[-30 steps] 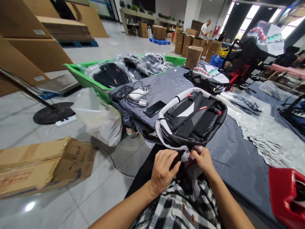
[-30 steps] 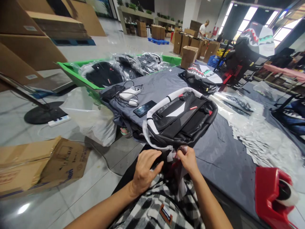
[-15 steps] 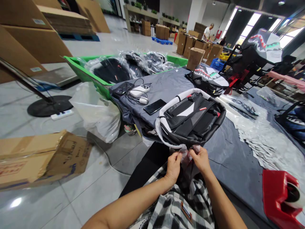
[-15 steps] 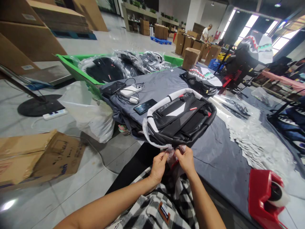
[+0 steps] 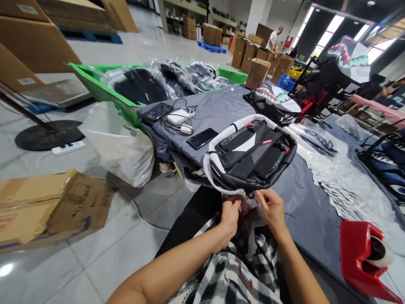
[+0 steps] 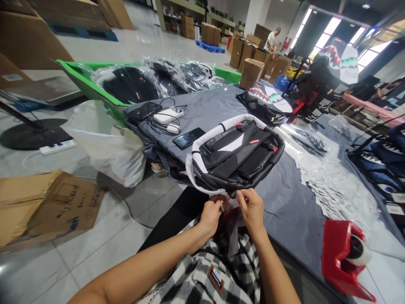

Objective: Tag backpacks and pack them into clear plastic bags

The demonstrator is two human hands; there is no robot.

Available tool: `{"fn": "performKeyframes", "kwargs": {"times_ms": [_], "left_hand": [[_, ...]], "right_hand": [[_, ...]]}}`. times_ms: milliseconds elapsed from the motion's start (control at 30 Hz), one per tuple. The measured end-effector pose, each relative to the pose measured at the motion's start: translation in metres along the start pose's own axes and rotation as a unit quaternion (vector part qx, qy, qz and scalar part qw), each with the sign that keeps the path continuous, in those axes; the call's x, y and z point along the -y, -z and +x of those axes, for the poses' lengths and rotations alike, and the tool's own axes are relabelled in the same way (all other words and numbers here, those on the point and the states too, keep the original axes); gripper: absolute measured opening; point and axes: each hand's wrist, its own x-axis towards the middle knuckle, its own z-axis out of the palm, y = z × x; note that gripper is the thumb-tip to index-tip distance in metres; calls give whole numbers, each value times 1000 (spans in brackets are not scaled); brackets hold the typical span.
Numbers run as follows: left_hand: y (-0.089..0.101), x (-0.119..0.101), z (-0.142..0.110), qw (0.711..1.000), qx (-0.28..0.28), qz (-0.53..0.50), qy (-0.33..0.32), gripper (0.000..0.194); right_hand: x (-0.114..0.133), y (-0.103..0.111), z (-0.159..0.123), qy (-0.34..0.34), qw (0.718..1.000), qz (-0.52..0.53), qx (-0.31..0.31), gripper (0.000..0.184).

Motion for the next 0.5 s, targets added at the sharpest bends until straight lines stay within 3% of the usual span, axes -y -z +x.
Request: {"fn": "performKeyframes", "kwargs": {"times_ms": [100,233,333,500], "left_hand": [[-4,-3,9,999,-16,-20,31,14],[-11,-10,12,995,-20,-48,80,15],[-13,-15,4,992,-11,-69,109,19],[-10,-22,-10,987,19,-99,121,29]], "right_hand": [[9,9,5,82,986,-140,-22,37],[30,17,13,170,943,-286,-30,38],[44,13,16,177,932,-315,-23,37],[49,-11,4,144,946,-291,-6,32]]}}
